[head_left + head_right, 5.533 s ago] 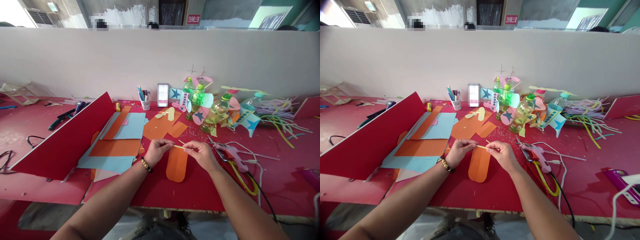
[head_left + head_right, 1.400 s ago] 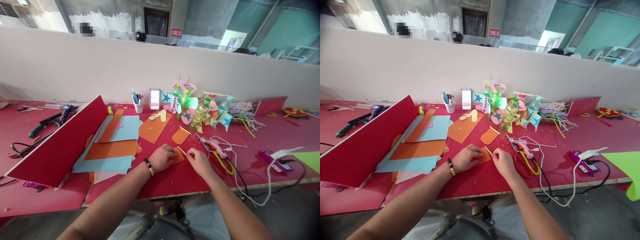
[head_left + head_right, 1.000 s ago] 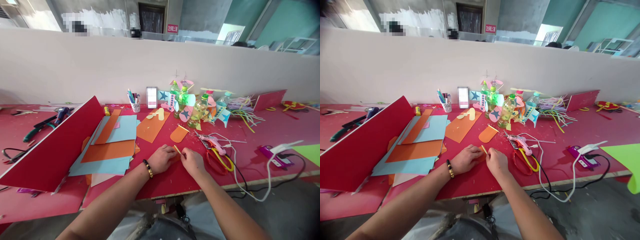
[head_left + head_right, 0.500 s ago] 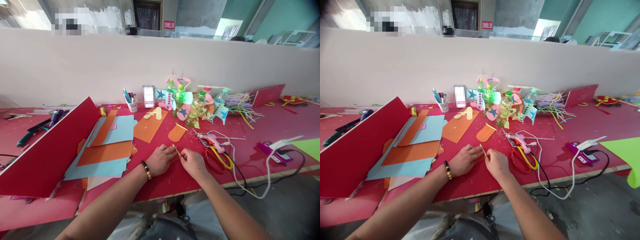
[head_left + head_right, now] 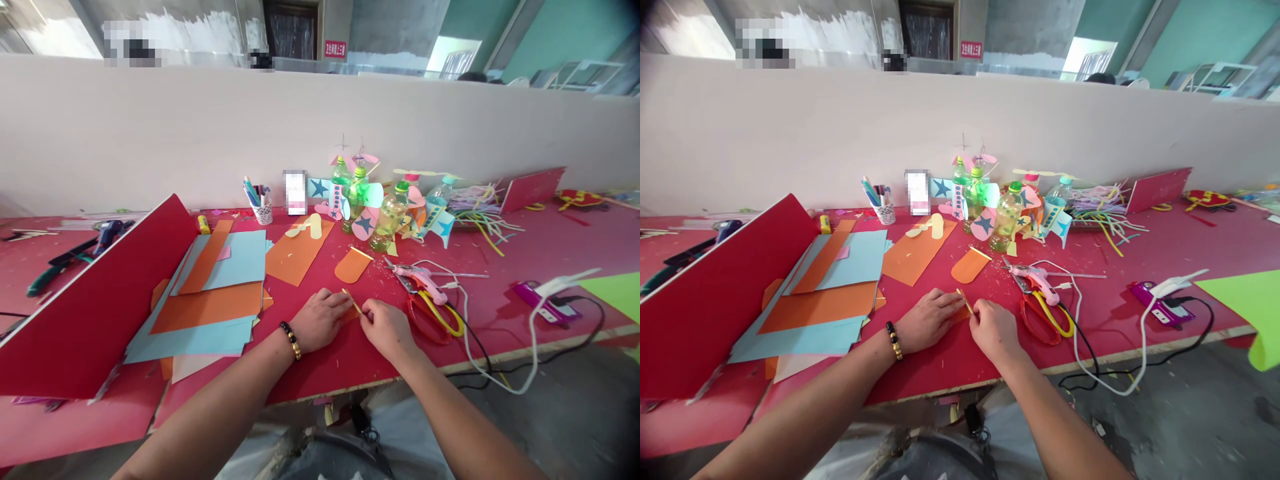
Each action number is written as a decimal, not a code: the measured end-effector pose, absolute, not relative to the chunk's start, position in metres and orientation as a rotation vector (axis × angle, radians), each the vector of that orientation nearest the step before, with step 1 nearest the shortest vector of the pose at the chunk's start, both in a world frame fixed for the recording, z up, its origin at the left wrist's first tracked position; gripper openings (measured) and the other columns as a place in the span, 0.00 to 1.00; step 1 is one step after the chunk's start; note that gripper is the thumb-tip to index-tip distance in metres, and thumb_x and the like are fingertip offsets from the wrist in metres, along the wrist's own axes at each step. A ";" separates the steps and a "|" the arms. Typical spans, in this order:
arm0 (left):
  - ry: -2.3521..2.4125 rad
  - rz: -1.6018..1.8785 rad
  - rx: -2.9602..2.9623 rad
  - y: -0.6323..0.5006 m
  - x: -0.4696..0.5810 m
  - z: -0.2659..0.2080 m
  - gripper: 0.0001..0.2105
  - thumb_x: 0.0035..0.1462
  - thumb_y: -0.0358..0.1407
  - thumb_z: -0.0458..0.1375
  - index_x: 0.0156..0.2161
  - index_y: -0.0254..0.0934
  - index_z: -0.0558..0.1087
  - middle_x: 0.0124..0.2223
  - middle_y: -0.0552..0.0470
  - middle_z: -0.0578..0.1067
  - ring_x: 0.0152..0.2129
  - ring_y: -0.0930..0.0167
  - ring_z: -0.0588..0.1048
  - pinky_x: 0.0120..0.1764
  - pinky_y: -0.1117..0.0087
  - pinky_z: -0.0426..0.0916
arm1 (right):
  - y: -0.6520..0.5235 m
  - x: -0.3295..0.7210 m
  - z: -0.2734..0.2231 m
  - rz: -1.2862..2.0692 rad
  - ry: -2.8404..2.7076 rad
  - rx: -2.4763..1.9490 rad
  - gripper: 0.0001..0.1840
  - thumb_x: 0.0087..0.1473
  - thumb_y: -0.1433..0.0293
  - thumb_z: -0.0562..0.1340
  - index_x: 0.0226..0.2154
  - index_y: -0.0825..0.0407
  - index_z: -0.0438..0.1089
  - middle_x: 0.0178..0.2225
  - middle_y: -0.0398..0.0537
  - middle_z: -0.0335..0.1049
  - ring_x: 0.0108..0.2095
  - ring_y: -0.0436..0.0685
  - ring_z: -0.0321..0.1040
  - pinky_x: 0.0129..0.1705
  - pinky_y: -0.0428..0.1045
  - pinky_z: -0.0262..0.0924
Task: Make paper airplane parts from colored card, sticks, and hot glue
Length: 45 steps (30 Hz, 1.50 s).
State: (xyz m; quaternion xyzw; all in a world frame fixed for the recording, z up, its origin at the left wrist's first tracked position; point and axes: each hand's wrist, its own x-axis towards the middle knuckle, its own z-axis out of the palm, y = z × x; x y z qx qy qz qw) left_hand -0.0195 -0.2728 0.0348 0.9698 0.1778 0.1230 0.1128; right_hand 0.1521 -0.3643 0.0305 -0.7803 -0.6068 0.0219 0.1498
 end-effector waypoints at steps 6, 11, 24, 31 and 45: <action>0.529 0.365 2.835 -0.273 -0.019 0.034 0.20 0.61 0.34 0.47 0.58 0.42 0.63 0.57 0.48 0.65 0.45 0.65 0.64 0.49 0.61 0.61 | -0.363 0.149 0.030 0.034 -1.736 -2.272 0.03 0.51 0.71 0.59 0.27 0.50 0.67 0.26 0.42 0.73 0.27 0.51 0.67 0.27 0.47 0.44; 0.534 0.367 2.819 -0.273 -0.020 0.037 0.19 0.61 0.33 0.47 0.57 0.42 0.64 0.58 0.49 0.65 0.45 0.65 0.64 0.49 0.61 0.62 | -0.365 0.149 0.031 0.058 -1.714 -2.268 0.03 0.51 0.70 0.59 0.28 0.49 0.68 0.26 0.42 0.73 0.27 0.52 0.68 0.27 0.47 0.45; 0.533 0.423 2.812 -0.273 -0.019 0.034 0.17 0.61 0.34 0.49 0.54 0.43 0.66 0.56 0.48 0.66 0.46 0.66 0.65 0.50 0.62 0.61 | -0.361 0.145 0.032 0.078 -1.671 -2.346 0.04 0.51 0.71 0.59 0.27 0.49 0.68 0.25 0.43 0.74 0.27 0.53 0.69 0.26 0.47 0.43; 0.540 0.430 2.827 -0.274 -0.017 0.033 0.18 0.63 0.36 0.47 0.57 0.43 0.64 0.53 0.46 0.68 0.45 0.65 0.64 0.48 0.61 0.61 | -0.358 0.144 0.034 0.099 -1.625 -2.395 0.03 0.49 0.71 0.61 0.26 0.49 0.69 0.25 0.43 0.74 0.27 0.53 0.70 0.26 0.47 0.43; 0.529 0.420 2.826 -0.273 -0.017 0.033 0.17 0.64 0.37 0.46 0.56 0.43 0.65 0.53 0.48 0.68 0.45 0.65 0.63 0.48 0.63 0.61 | -0.361 0.144 0.032 0.098 -1.627 -2.361 0.03 0.51 0.70 0.60 0.27 0.49 0.70 0.26 0.44 0.75 0.27 0.53 0.69 0.26 0.47 0.44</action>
